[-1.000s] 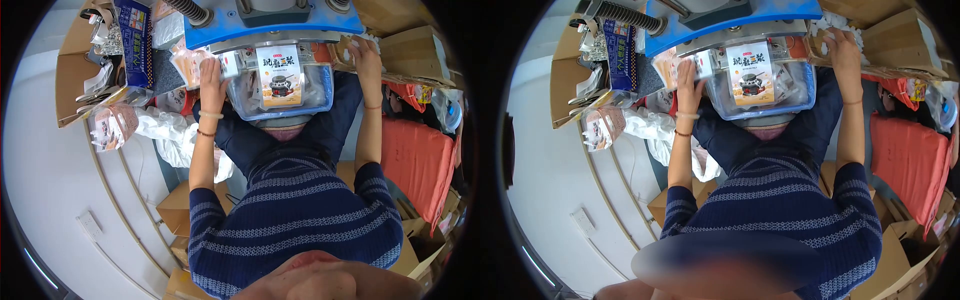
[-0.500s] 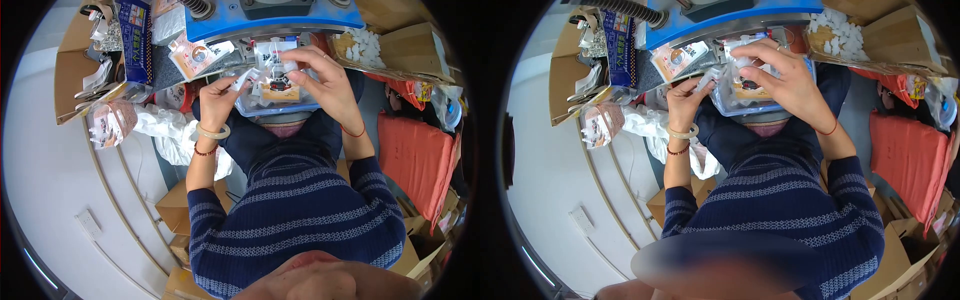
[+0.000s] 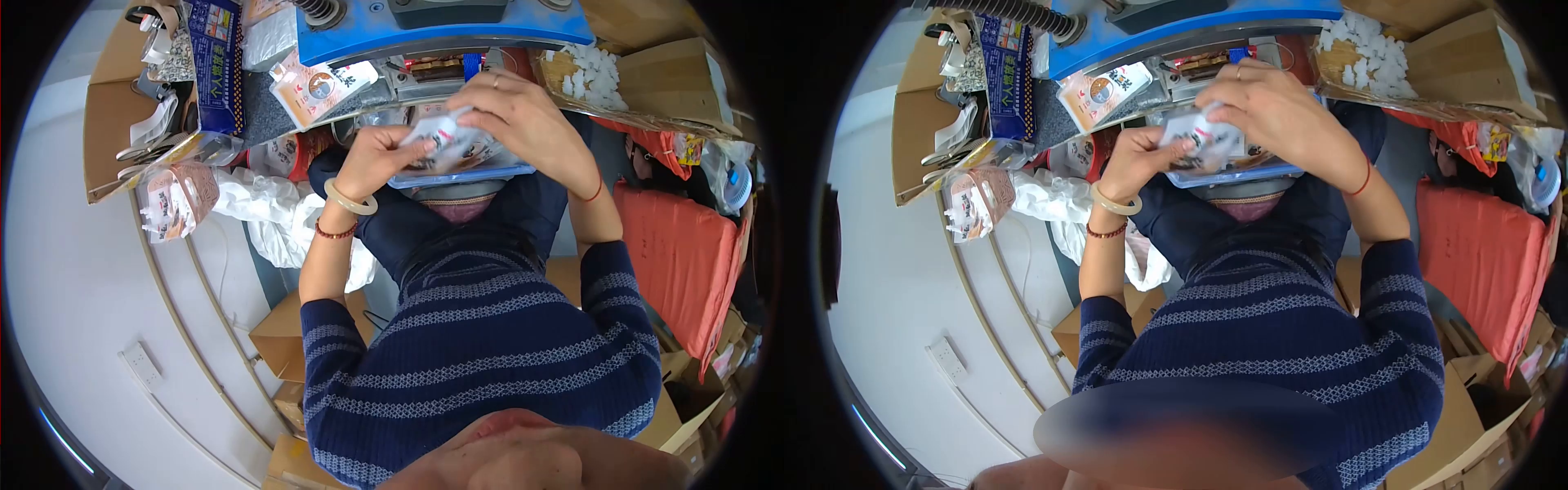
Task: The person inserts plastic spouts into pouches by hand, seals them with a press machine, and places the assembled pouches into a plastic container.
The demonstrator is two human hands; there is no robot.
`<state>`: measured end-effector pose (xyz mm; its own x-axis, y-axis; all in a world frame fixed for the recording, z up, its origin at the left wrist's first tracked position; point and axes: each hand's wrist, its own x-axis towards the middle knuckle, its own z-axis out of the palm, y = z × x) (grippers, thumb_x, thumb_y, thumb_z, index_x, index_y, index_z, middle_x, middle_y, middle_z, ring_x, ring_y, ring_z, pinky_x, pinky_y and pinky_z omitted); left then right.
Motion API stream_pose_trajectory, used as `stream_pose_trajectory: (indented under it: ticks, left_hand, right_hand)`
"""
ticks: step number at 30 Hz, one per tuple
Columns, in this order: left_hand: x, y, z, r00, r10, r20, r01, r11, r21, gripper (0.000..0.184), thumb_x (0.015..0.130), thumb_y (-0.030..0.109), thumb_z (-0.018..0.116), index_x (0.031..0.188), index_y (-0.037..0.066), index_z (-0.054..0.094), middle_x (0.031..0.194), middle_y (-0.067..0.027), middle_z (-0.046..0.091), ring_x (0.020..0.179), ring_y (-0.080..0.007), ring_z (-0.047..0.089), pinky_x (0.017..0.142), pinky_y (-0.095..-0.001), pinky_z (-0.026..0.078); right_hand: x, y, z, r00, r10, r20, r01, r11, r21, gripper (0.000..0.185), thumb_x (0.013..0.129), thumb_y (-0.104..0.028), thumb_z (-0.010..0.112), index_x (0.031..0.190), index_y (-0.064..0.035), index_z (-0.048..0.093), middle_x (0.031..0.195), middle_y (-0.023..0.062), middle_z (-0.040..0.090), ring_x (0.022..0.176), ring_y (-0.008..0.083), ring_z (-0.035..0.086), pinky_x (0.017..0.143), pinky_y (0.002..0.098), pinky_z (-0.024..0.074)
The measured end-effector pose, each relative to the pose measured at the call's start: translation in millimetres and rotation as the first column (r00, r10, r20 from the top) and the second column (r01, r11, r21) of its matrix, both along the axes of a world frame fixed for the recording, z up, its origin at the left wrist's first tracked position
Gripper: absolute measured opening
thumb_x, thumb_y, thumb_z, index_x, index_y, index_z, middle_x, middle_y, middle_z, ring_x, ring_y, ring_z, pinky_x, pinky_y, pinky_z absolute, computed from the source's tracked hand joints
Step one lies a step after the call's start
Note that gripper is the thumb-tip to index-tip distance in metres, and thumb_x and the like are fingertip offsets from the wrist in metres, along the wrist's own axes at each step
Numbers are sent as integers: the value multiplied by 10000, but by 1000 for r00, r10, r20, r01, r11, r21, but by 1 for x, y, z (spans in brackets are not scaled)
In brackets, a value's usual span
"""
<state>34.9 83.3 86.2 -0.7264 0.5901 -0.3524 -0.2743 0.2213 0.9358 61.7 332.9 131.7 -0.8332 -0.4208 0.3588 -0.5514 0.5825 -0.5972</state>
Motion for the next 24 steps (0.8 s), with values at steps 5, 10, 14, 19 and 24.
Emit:
stream_pose_trajectory:
  ticks: [5, 10, 14, 19, 24]
  left_hand:
    - [-6, 11, -48, 896, -49, 441, -70, 966, 250, 234, 877, 89, 724, 1067, -45, 700, 995, -91, 722, 876, -117, 663, 794, -258, 530]
    - [-36, 42, -59, 817, 100, 569, -337, 882, 330, 261, 912, 113, 670, 1109, -57, 652, 1070, -127, 704, 932, -171, 686, 831, -303, 553]
    - [-42, 49, -67, 818, 131, 560, -371, 864, 340, 257, 908, 121, 682, 1097, -51, 660, 1056, -109, 706, 926, -157, 681, 822, -292, 547]
    - [-47, 17, -64, 908, 411, -84, -410, 912, 35, 308, 859, 184, 758, 1060, -39, 691, 931, -74, 718, 794, -125, 650, 716, -253, 513]
    - [-73, -56, -109, 420, -62, -905, -383, 892, -239, 658, 794, 103, 745, 1381, 10, 463, 1424, -231, 455, 1348, -334, 420, 1127, -483, 292]
  right_hand:
    - [-10, 13, -40, 886, -117, 450, 160, 985, -59, 369, 927, -321, 632, 1191, -63, 633, 1120, 117, 672, 960, 304, 663, 810, 384, 516]
    - [9, 59, -34, 838, -485, -250, 545, 765, 343, 275, 899, -265, 611, 1102, -84, 650, 1034, 171, 672, 949, 347, 646, 769, 424, 534]
    - [0, 81, -45, 512, -858, 36, 624, 401, 671, 244, 899, -242, 592, 1067, -77, 657, 951, 199, 682, 906, 360, 659, 749, 440, 528]
    - [-14, 108, -81, 705, -709, 20, 653, 660, 373, 258, 966, -234, 537, 1074, -26, 645, 972, 237, 671, 929, 420, 640, 758, 461, 506]
    - [10, 93, -52, 696, -702, -150, 717, 685, 129, 254, 983, -162, 527, 1170, -20, 623, 1037, 208, 657, 950, 389, 651, 778, 406, 510]
